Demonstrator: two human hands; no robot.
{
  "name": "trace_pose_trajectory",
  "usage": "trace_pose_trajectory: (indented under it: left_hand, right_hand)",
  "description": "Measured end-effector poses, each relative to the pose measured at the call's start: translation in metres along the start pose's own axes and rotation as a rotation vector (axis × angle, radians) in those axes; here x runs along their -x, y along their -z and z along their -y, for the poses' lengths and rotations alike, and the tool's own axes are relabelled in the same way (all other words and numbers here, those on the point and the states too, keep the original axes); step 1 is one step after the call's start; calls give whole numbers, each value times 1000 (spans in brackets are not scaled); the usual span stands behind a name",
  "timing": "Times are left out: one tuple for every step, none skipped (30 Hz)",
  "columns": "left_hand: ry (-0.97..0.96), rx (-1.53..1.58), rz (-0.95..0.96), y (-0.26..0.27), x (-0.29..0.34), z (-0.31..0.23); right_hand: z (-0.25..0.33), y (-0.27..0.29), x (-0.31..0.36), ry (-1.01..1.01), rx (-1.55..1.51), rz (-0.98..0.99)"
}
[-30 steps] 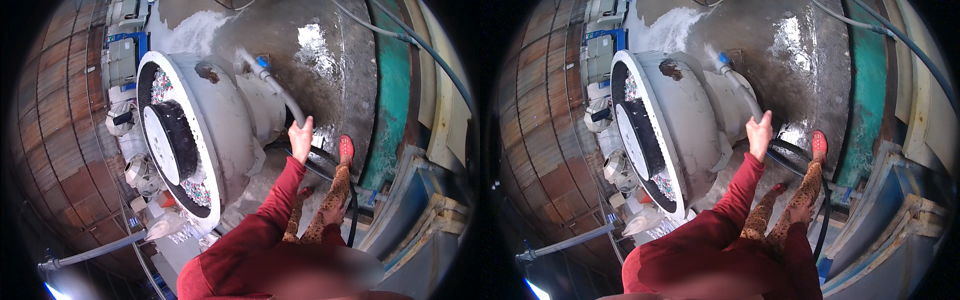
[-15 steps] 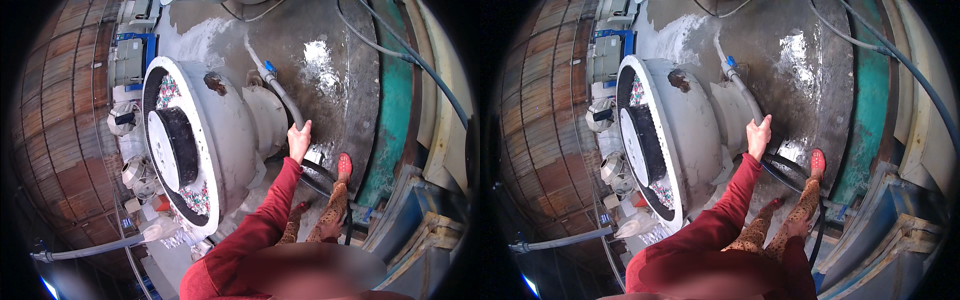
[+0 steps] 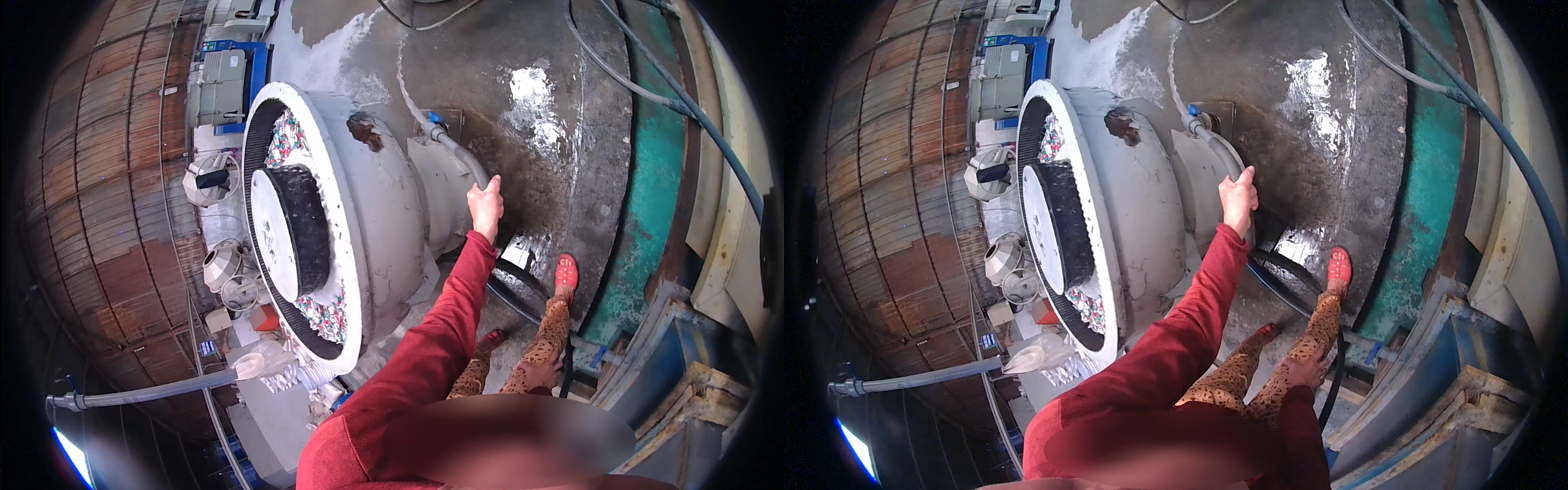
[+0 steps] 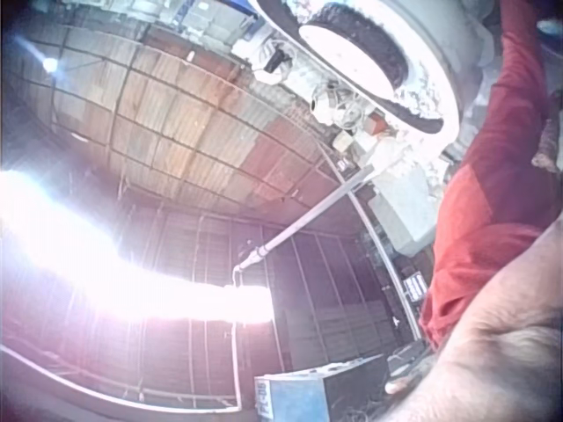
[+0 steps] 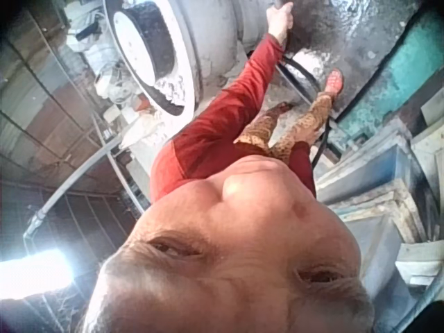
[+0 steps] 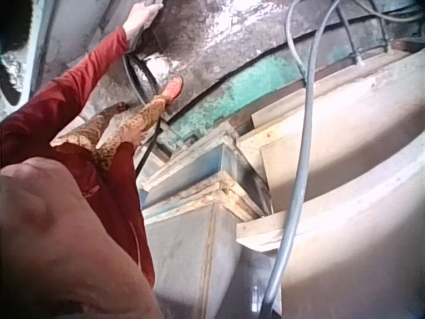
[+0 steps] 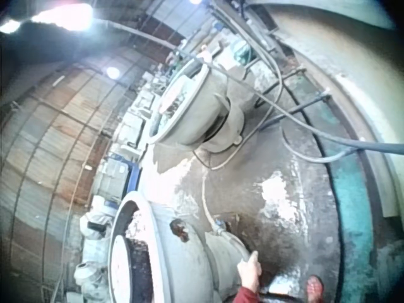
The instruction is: The person holds a water hose with a blue valve and sprays water into two large industrial vibratory bowls containing colorful media, moving the hose to rinse the contents and the interior surfaces of the bowls.
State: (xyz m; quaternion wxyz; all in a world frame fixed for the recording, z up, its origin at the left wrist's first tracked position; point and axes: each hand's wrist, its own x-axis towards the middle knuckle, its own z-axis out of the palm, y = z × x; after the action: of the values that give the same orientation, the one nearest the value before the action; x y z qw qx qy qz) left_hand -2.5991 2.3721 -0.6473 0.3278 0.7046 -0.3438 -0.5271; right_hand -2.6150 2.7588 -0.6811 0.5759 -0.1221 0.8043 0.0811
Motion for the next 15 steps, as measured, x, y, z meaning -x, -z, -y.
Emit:
trace_pose_trajectory:
  left_hand:
    - [10, 0, -9, 3, 0, -1]
    - [23, 16, -4, 6, 2, -1]
    - [33, 28, 1, 10, 4, -3]
    - [43, 41, 4, 15, 6, -4]
    - [44, 37, -8, 18, 10, -2]
    - [61, 46, -23, 20, 14, 1]
    - [83, 35, -40, 23, 20, 4]
    - [104, 25, -58, 28, 26, 7]
    - [102, 50, 0, 30, 35, 8]
    - [129, 39, 28, 36, 44, 11]
    - [97, -3, 25, 40, 55, 13]
    - [68, -44, 23, 43, 68, 17]
    - [76, -93, 49, 47, 84, 16]
    - [82, -140, 75, 54, 100, 18]
    - [102, -124, 129, 66, 114, 25]
  right_hand:
    - [-1, -1, 0, 5, 2, -13]
    - [-3, 0, -1, -3, 6, -2]
    - [-1, 4, 2, -9, 7, 14]
    - [-1, 5, 4, -14, 10, 28]
    - [-3, 1, 4, -20, 29, 32]
    - [-6, -3, 2, -25, 48, 36]
    - [-9, -7, 1, -29, 69, 39]
    - [-11, -12, 1, -20, 85, 37]
    - [-13, -16, 2, -17, 99, 33]
    - [-16, -19, 5, -11, 117, 28]
    - [-19, -24, 4, 11, 108, 30]
    - [-22, -30, 2, 32, 101, 31]
    - [-24, -35, 4, 53, 95, 31]
    - [-25, -40, 9, 61, 126, -3]
    - [-21, -43, 15, 73, 156, -41]
